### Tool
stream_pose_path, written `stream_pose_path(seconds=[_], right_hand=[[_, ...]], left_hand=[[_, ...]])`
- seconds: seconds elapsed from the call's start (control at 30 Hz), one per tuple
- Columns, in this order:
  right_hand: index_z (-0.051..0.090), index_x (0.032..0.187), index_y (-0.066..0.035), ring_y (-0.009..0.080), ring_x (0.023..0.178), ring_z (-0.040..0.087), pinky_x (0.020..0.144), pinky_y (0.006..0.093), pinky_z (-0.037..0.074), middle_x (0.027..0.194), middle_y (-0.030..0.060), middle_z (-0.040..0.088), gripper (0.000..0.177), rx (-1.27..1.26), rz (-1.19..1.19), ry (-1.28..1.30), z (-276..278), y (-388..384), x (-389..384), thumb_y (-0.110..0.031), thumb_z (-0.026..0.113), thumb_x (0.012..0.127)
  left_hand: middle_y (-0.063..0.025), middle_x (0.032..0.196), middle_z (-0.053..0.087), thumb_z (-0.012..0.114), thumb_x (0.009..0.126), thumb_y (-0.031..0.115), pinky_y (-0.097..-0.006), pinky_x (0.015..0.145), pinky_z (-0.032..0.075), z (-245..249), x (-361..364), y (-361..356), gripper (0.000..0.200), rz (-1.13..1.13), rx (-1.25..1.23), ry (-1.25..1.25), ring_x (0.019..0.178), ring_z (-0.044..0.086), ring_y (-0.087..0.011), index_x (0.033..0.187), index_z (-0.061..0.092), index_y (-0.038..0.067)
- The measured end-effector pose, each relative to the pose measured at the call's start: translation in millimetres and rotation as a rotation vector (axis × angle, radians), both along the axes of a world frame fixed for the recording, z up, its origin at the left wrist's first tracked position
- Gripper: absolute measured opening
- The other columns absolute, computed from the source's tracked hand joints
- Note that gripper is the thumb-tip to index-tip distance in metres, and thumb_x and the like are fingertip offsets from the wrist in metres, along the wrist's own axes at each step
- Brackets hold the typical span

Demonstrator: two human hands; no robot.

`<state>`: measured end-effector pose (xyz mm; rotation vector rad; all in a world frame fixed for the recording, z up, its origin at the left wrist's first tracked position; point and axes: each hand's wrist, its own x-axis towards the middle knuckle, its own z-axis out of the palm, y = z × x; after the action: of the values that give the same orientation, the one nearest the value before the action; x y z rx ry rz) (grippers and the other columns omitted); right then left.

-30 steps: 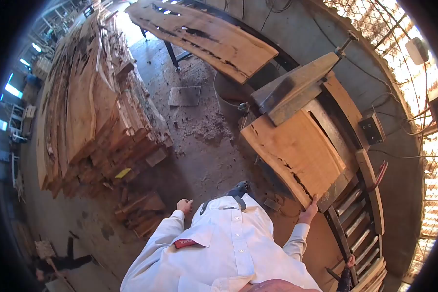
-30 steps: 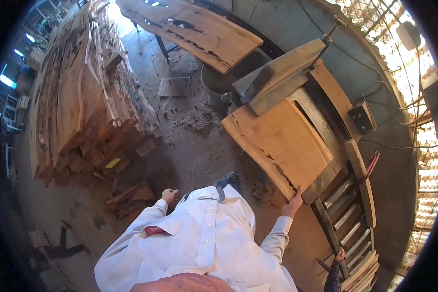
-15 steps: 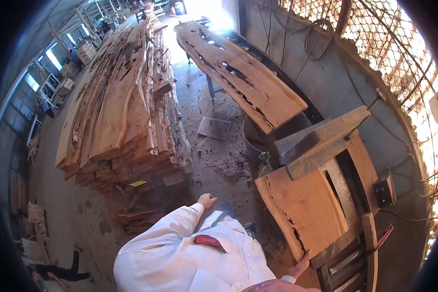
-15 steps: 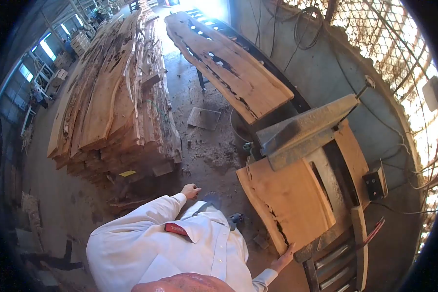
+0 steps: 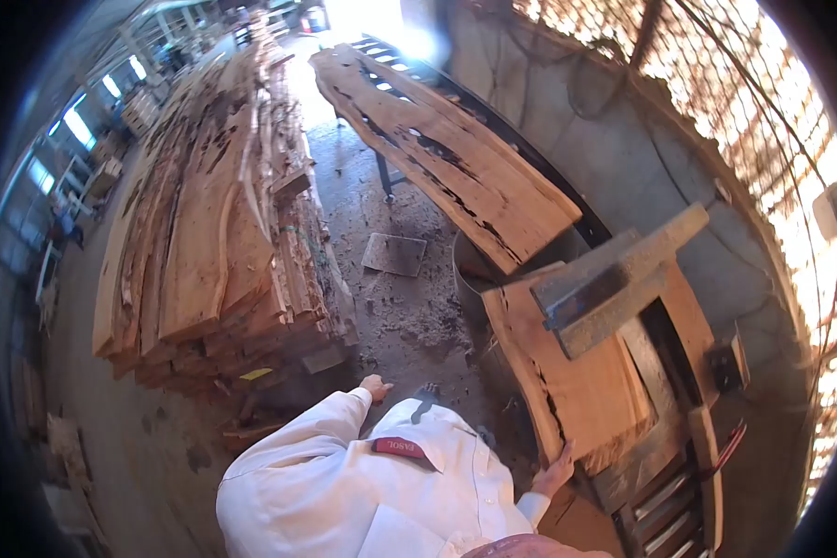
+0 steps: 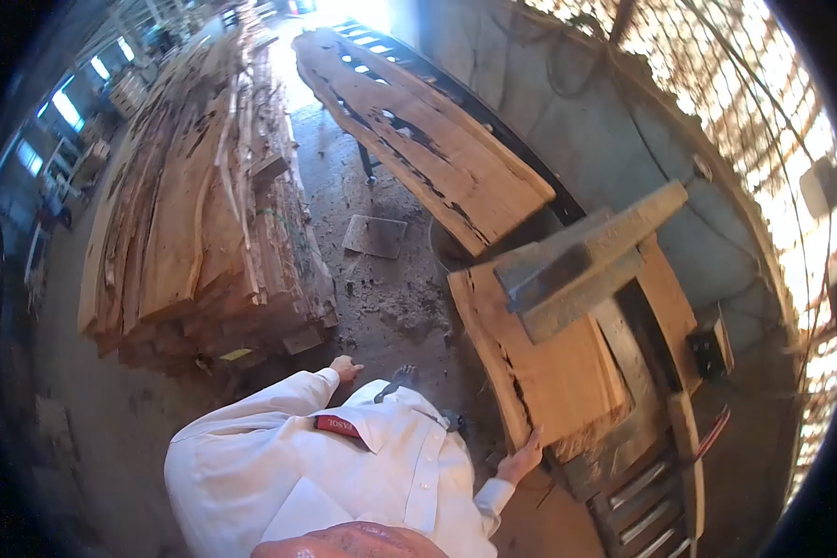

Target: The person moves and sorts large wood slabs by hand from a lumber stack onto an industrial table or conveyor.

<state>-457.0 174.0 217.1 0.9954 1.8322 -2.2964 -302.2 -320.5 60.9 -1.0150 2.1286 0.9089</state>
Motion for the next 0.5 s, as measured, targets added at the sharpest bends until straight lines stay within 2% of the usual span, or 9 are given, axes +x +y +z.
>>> stream_pose_path(seconds=[0.1, 0.17, 0.2, 0.27, 0.33, 0.43, 0.47, 0.5], right_hand=[[0.063, 0.130, 0.005, 0.0261, 0.113, 0.064, 0.091, 0.0408, 0.053, 0.127, 0.0155, 0.065, 0.058, -0.032, -0.085, 0.053, 16.6, -12.6, 0.6, -0.041, 0.071, 0.097], [0.067, 0.122, 0.006, 0.0208, 0.101, 0.067, 0.087, 0.0352, 0.054, 0.118, 0.0121, 0.069, 0.046, -0.039, -0.173, 0.149, 1.4, 1.6, -0.1, -0.034, 0.069, 0.099], [0.067, 0.122, 0.006, 0.0175, 0.099, 0.066, 0.087, 0.0328, 0.054, 0.115, 0.0103, 0.070, 0.043, -0.044, -0.163, 0.160, 26.5, 3.3, 1.4, -0.030, 0.070, 0.099], [0.067, 0.122, 0.006, 0.0160, 0.098, 0.066, 0.086, 0.0319, 0.053, 0.114, 0.0089, 0.070, 0.040, -0.034, -0.238, 0.173, 21.9, 32.2, 3.4, -0.027, 0.071, 0.099], [0.069, 0.114, 0.003, 0.0137, 0.092, 0.066, 0.081, 0.0310, 0.054, 0.105, 0.0057, 0.071, 0.033, -0.011, -0.253, 0.173, 33.9, 64.3, 11.7, -0.026, 0.073, 0.098], [0.066, 0.122, 0.006, 0.0156, 0.098, 0.067, 0.086, 0.0313, 0.054, 0.113, 0.0081, 0.071, 0.041, 0.072, -0.265, 0.115, 41.4, 123.8, 31.6, -0.027, 0.072, 0.098], [0.067, 0.121, 0.005, 0.0165, 0.096, 0.068, 0.084, 0.0320, 0.055, 0.111, 0.0087, 0.071, 0.040, 0.043, -0.261, 0.120, 47.9, 142.2, 40.1, -0.027, 0.072, 0.098], [0.067, 0.121, 0.005, 0.0167, 0.095, 0.068, 0.084, 0.0324, 0.056, 0.111, 0.0086, 0.071, 0.039, 0.040, -0.269, 0.123, 54.1, 158.9, 48.3, -0.027, 0.073, 0.098]], left_hand=[[-0.0177, 0.090, 0.077, 0.063, 0.096, 0.045, -0.0405, 0.079, 0.060, 0.0, -13.5, -7.0, 0.049, -0.139, -0.288, 0.236, 0.075, 0.076, -0.0309, 0.086, 0.077, -0.001], [-0.0174, 0.089, 0.076, 0.065, 0.097, 0.038, -0.0400, 0.071, 0.060, -24.4, -28.3, -22.2, 0.042, 0.101, 0.036, 0.223, 0.069, 0.075, -0.0275, 0.091, 0.076, -0.002], [-0.0165, 0.088, 0.075, 0.065, 0.098, 0.036, -0.0390, 0.066, 0.060, -16.4, -37.1, -19.5, 0.039, 0.198, 0.135, 0.237, 0.067, 0.074, -0.0253, 0.094, 0.074, -0.002], [-0.0128, 0.083, 0.072, 0.065, 0.100, 0.031, -0.0353, 0.053, 0.058, 0.6, -49.8, -13.1, 0.034, 0.354, 0.294, 0.285, 0.062, 0.071, -0.0210, 0.102, 0.070, -0.003], [-0.0138, 0.085, 0.073, 0.067, 0.098, 0.031, -0.0353, 0.053, 0.059, -7.2, -52.5, -12.0, 0.035, 0.318, 0.314, 0.281, 0.063, 0.073, -0.0232, 0.100, 0.069, -0.004], [-0.0152, 0.086, 0.074, 0.069, 0.097, 0.030, -0.0353, 0.052, 0.059, -23.6, -38.9, -2.8, 0.034, 0.405, 0.360, 0.269, 0.063, 0.074, -0.0255, 0.100, 0.068, -0.004], [-0.0176, 0.088, 0.076, 0.071, 0.095, 0.034, -0.0372, 0.059, 0.060, -23.9, -31.2, 2.2, 0.038, 0.377, 0.336, 0.250, 0.067, 0.074, -0.0264, 0.095, 0.071, -0.004], [-0.0184, 0.090, 0.076, 0.071, 0.094, 0.036, -0.0381, 0.063, 0.059, -24.7, -23.6, 5.8, 0.039, 0.244, 0.236, 0.232, 0.070, 0.075, -0.0268, 0.093, 0.072, -0.004]])
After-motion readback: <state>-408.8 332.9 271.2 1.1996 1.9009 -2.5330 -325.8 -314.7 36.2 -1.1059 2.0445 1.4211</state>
